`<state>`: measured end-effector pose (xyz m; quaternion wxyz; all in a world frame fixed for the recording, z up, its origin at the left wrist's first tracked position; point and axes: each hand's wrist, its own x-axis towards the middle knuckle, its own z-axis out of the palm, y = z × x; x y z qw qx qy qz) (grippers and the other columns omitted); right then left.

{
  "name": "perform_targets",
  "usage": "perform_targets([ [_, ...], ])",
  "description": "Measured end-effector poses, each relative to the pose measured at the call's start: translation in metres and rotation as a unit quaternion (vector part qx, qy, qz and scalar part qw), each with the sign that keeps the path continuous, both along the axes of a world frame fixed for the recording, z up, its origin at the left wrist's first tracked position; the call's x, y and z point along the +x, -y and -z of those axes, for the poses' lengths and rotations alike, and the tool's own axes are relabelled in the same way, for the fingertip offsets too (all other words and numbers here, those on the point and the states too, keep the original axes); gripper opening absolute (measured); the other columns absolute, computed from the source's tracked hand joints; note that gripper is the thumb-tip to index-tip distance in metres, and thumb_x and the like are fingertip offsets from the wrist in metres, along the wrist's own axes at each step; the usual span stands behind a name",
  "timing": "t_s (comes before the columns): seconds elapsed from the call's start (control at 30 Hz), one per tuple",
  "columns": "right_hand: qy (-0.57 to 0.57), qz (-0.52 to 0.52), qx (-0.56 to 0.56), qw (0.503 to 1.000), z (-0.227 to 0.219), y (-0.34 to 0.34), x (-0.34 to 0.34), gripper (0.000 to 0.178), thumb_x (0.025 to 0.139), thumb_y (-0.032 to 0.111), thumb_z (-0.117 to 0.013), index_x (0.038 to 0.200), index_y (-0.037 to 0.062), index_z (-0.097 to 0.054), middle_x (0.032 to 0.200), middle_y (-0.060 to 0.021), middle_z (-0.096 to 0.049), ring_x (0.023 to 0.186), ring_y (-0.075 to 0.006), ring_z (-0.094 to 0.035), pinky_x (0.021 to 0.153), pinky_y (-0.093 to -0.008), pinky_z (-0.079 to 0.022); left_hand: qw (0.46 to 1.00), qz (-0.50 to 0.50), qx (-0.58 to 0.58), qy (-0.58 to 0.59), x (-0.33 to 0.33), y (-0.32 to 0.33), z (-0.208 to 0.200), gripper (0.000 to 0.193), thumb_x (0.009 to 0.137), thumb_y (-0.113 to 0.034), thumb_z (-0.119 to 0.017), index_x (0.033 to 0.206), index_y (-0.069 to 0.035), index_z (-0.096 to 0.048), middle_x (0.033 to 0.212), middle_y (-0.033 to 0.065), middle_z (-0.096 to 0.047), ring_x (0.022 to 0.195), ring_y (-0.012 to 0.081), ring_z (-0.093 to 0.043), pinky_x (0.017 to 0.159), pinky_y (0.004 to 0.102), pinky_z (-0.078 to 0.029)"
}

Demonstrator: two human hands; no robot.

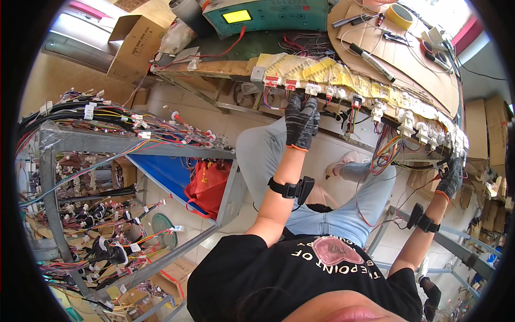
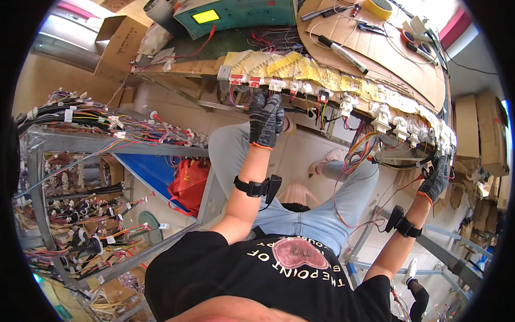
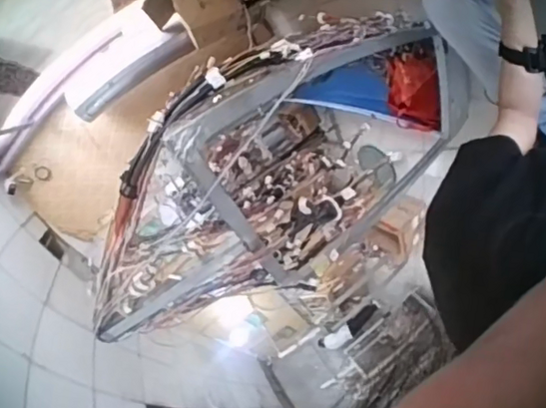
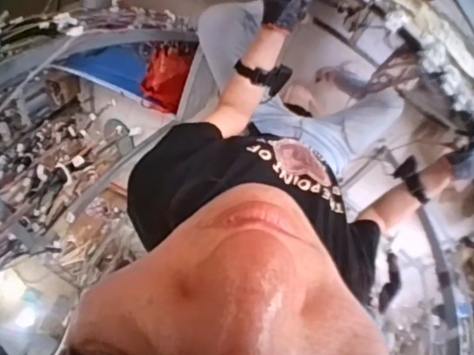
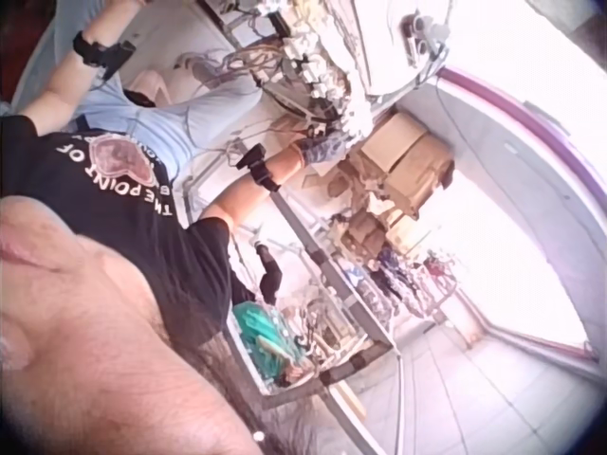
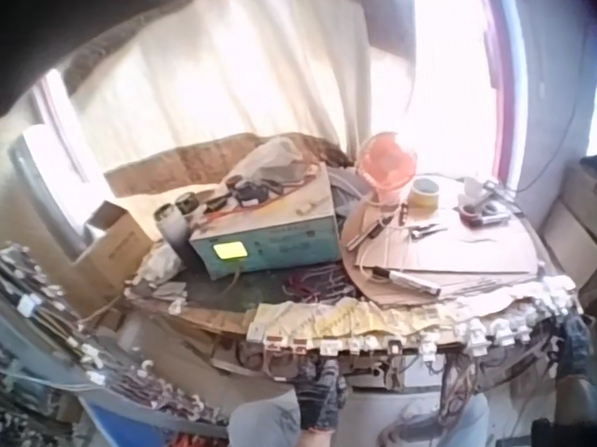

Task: Connecting and organizing electrical wire harnesses on a production assembly rack.

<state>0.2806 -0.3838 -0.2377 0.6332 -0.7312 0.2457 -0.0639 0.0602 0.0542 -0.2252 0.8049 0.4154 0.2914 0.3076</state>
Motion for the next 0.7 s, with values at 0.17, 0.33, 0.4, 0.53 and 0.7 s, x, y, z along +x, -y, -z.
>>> perform_targets([
  [0.17,-0.011,0.001,0.004,1.000,0.004,0.005,0.003,0.035,0.073,0.043,-0.069,0.091,0.0148,-0.057,0.084,-0.0062,-0.050,0.073,-0.0164,-0.046,0.057,-0.0318,-0.045,0.993,0.098,-0.047,-0.054,-0.008,-0.009,-0.003,0.008,0.090,-0.016,-0.056,0.085,-0.017,-0.050,0.053,-0.0056,-0.042,0.036,0.0048,-0.035,0.030,0.0217,-0.024],
  [0.33,0.001,-0.004,0.058,0.998,0.012,0.012,0.007,0.034,0.076,0.043,-0.068,0.095,0.0152,-0.060,0.087,-0.0033,-0.056,0.076,-0.0176,-0.046,0.061,-0.0338,-0.045,0.985,0.168,0.009,-0.024,-0.011,-0.018,-0.003,0.007,0.090,-0.019,-0.057,0.086,-0.016,-0.053,0.052,-0.0053,-0.042,0.035,0.0048,-0.034,0.031,0.0214,-0.023],
  [0.4,0.010,-0.008,0.050,0.999,0.016,0.015,0.009,0.034,0.077,0.043,-0.068,0.096,0.0156,-0.061,0.089,-0.0015,-0.058,0.076,-0.0178,-0.047,0.062,-0.0343,-0.045,0.987,0.157,0.002,-0.037,-0.009,-0.017,-0.003,0.007,0.090,-0.019,-0.057,0.086,-0.015,-0.053,0.051,-0.0052,-0.042,0.035,0.0048,-0.033,0.031,0.0215,-0.022],
  [0.53,-0.007,0.003,0.054,0.999,0.019,0.019,0.012,0.032,0.079,0.043,-0.066,0.097,0.0166,-0.061,0.091,-0.0003,-0.060,0.075,-0.0172,-0.047,0.061,-0.0341,-0.045,0.995,0.090,-0.034,-0.037,-0.002,-0.009,-0.002,0.007,0.089,-0.011,-0.059,0.082,-0.010,-0.056,0.054,-0.0043,-0.044,0.038,0.0048,-0.035,0.032,0.0215,-0.023],
  [0.7,0.026,-0.017,0.012,0.999,0.016,0.016,0.007,0.030,0.083,0.044,-0.061,0.094,0.0163,-0.064,0.089,0.0010,-0.061,0.072,-0.0160,-0.047,0.057,-0.0333,-0.044,0.998,0.051,-0.032,-0.027,0.005,-0.007,0.004,0.009,0.087,-0.005,-0.060,0.080,-0.008,-0.056,0.055,-0.0045,-0.041,0.038,0.0052,-0.033,0.033,0.0219,-0.024],
])
